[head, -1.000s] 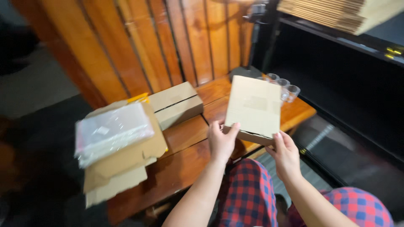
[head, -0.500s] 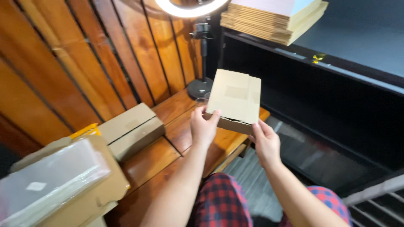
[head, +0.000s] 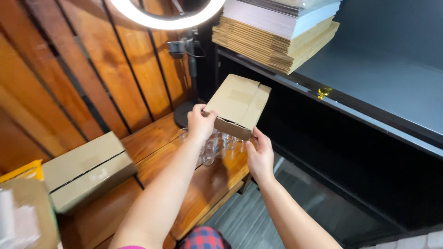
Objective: The person unboxes small shot glasses by removing them from a partitioned cardboard box and placing them onto a wooden table. The person then collapses the empty cardboard partitions and places the folded box onto a shelf.
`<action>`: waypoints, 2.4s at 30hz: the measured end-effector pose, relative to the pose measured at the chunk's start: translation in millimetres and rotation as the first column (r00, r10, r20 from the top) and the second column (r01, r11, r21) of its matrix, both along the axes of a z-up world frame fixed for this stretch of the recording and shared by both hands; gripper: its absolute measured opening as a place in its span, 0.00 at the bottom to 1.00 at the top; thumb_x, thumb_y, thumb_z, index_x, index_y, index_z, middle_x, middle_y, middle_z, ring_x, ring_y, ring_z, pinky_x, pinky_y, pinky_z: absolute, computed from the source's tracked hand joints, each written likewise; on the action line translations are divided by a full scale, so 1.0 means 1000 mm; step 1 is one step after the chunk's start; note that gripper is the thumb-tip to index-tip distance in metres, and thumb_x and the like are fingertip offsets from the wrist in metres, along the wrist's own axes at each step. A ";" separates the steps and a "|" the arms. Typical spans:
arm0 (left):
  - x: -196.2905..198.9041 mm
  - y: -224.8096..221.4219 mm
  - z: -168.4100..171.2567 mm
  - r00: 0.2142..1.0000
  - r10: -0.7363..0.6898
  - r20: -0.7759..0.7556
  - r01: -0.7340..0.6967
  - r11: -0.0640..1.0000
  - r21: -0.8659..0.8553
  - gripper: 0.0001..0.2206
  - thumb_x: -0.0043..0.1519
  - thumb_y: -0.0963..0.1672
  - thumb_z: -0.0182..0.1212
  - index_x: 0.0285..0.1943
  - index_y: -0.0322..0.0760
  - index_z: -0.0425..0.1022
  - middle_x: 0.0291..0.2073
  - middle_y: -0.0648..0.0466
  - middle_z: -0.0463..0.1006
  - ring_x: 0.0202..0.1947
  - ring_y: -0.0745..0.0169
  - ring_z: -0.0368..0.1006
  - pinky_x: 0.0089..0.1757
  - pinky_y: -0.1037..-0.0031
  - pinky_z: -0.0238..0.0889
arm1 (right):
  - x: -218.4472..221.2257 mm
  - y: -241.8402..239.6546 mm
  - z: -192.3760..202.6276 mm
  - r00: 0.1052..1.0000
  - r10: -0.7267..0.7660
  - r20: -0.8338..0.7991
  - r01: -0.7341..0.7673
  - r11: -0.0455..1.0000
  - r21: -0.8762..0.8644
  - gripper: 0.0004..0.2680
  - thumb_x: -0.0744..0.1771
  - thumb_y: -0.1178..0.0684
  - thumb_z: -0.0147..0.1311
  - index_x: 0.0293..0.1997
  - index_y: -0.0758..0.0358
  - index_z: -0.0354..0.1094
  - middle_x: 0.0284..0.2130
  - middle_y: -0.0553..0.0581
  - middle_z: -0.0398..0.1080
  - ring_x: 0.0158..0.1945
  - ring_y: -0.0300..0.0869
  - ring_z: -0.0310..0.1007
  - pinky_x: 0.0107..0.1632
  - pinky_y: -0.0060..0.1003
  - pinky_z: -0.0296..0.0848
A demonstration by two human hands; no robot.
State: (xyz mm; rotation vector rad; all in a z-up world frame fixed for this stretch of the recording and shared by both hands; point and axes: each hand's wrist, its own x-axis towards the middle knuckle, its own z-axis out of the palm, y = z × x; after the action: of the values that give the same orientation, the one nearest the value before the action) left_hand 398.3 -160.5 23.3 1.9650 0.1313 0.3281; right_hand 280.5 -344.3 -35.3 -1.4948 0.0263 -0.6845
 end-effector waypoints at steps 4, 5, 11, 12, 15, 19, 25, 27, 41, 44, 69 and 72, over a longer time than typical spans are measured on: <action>0.046 -0.018 0.004 1.000 -0.012 -0.001 0.012 1.000 0.011 0.22 0.52 0.52 0.71 0.54 0.48 0.78 0.45 0.52 0.78 0.54 0.49 0.77 0.54 0.65 0.71 | 0.033 -0.013 0.007 0.999 -0.024 -0.042 0.020 0.996 -0.090 0.22 0.65 0.68 0.56 0.69 0.71 0.62 0.58 0.67 0.62 0.63 0.54 0.70 0.67 0.44 0.69; 0.050 -0.021 0.012 0.999 -0.032 -0.020 0.032 0.999 0.001 0.22 0.54 0.51 0.70 0.56 0.46 0.78 0.46 0.50 0.77 0.54 0.48 0.77 0.54 0.65 0.71 | 0.041 -0.016 0.011 0.994 -0.033 -0.102 0.018 0.989 -0.149 0.21 0.66 0.66 0.55 0.69 0.69 0.63 0.58 0.67 0.63 0.64 0.53 0.71 0.65 0.41 0.71; 0.105 -0.041 0.011 0.992 -0.106 -0.067 0.104 0.994 -0.027 0.22 0.58 0.50 0.67 0.61 0.47 0.76 0.49 0.49 0.73 0.56 0.48 0.75 0.54 0.66 0.73 | 0.113 -0.045 -0.009 0.973 -0.065 -0.221 0.007 0.967 -0.256 0.20 0.68 0.59 0.52 0.71 0.62 0.63 0.60 0.62 0.66 0.62 0.46 0.73 0.62 0.37 0.74; 0.115 -0.042 0.009 0.989 -0.121 -0.079 0.119 0.992 -0.030 0.22 0.58 0.50 0.67 0.62 0.47 0.75 0.51 0.48 0.73 0.58 0.47 0.74 0.54 0.65 0.73 | 0.123 -0.051 -0.012 0.969 -0.063 -0.240 -0.004 0.964 -0.267 0.19 0.69 0.58 0.51 0.71 0.61 0.63 0.61 0.62 0.67 0.62 0.46 0.73 0.62 0.38 0.74; 0.154 -0.046 -0.005 0.988 -0.101 -0.120 0.106 0.993 0.042 0.23 0.57 0.52 0.69 0.62 0.53 0.77 0.51 0.50 0.75 0.56 0.49 0.76 0.49 0.68 0.77 | 0.144 -0.061 -0.016 0.962 -0.054 -0.266 -0.025 0.958 -0.285 0.18 0.70 0.53 0.50 0.71 0.58 0.64 0.62 0.59 0.67 0.66 0.45 0.69 0.65 0.39 0.72; 0.177 -0.059 -0.007 0.975 -0.145 -0.168 0.139 0.989 -0.049 0.22 0.60 0.49 0.68 0.64 0.49 0.75 0.55 0.43 0.74 0.52 0.47 0.78 0.43 0.70 0.80 | 0.154 -0.064 -0.006 0.941 -0.007 -0.338 -0.066 0.977 -0.204 0.18 0.70 0.51 0.49 0.70 0.57 0.64 0.63 0.59 0.67 0.68 0.47 0.67 0.68 0.41 0.67; 0.203 -0.077 -0.022 0.957 -0.227 -0.181 0.189 0.961 -0.204 0.23 0.60 0.44 0.66 0.66 0.38 0.72 0.54 0.32 0.73 0.46 0.45 0.81 0.40 0.74 0.82 | 0.173 -0.069 -0.020 0.940 0.178 -0.291 -0.125 0.973 0.193 0.18 0.70 0.55 0.42 0.69 0.70 0.63 0.63 0.76 0.65 0.66 0.60 0.68 0.71 0.51 0.63; 0.229 -0.081 -0.049 0.954 -0.226 -0.199 0.199 0.969 -0.149 0.23 0.59 0.44 0.68 0.64 0.38 0.73 0.51 0.34 0.75 0.42 0.48 0.82 0.38 0.76 0.82 | 0.173 -0.069 -0.019 0.921 0.256 -0.294 -0.180 0.948 0.263 0.19 0.71 0.52 0.38 0.71 0.71 0.60 0.65 0.77 0.62 0.68 0.62 0.65 0.72 0.52 0.59; 0.267 -0.076 -0.089 0.896 -0.266 -0.355 0.319 0.942 0.100 0.33 0.56 0.49 0.70 0.69 0.29 0.69 0.61 0.36 0.75 0.64 0.42 0.71 0.59 0.57 0.68 | 0.212 -0.083 -0.062 0.751 0.434 -0.498 -0.295 0.895 0.334 0.23 0.73 0.43 0.27 0.80 0.56 0.45 0.79 0.59 0.43 0.80 0.52 0.42 0.77 0.59 0.23; 0.271 -0.074 -0.095 0.894 -0.264 -0.361 0.317 0.944 0.093 0.36 0.56 0.51 0.72 0.71 0.30 0.67 0.62 0.37 0.74 0.65 0.43 0.69 0.60 0.57 0.68 | 0.219 -0.082 -0.071 0.731 0.474 -0.491 -0.325 0.875 0.360 0.24 0.73 0.41 0.25 0.81 0.54 0.43 0.80 0.56 0.39 0.81 0.51 0.38 0.77 0.57 0.20; -0.048 0.012 -0.007 0.992 -0.084 0.095 0.121 0.840 -0.529 0.18 0.60 0.40 0.67 0.60 0.34 0.76 0.53 0.47 0.77 0.57 0.59 0.72 0.58 0.66 0.69 | 0.087 -0.083 -0.086 0.894 -0.120 -0.431 0.229 0.950 0.212 0.09 0.71 0.53 0.54 0.54 0.62 0.76 0.48 0.60 0.76 0.58 0.45 0.72 0.64 0.47 0.70; -0.069 0.031 -0.080 0.999 0.005 0.035 0.017 0.797 -0.604 0.13 0.62 0.40 0.66 0.55 0.35 0.78 0.48 0.55 0.73 0.50 0.68 0.69 0.52 0.76 0.70 | 0.061 -0.074 -0.121 0.907 -0.144 -0.396 0.229 0.957 0.176 0.05 0.69 0.57 0.58 0.48 0.60 0.78 0.37 0.53 0.74 0.44 0.37 0.70 0.53 0.36 0.76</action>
State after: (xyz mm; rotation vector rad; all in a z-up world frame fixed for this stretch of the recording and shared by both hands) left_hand 329.3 -129.5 -56.4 1.3166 0.1827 0.2727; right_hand 341.2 -418.4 -156.8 -1.4001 0.5349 -0.5147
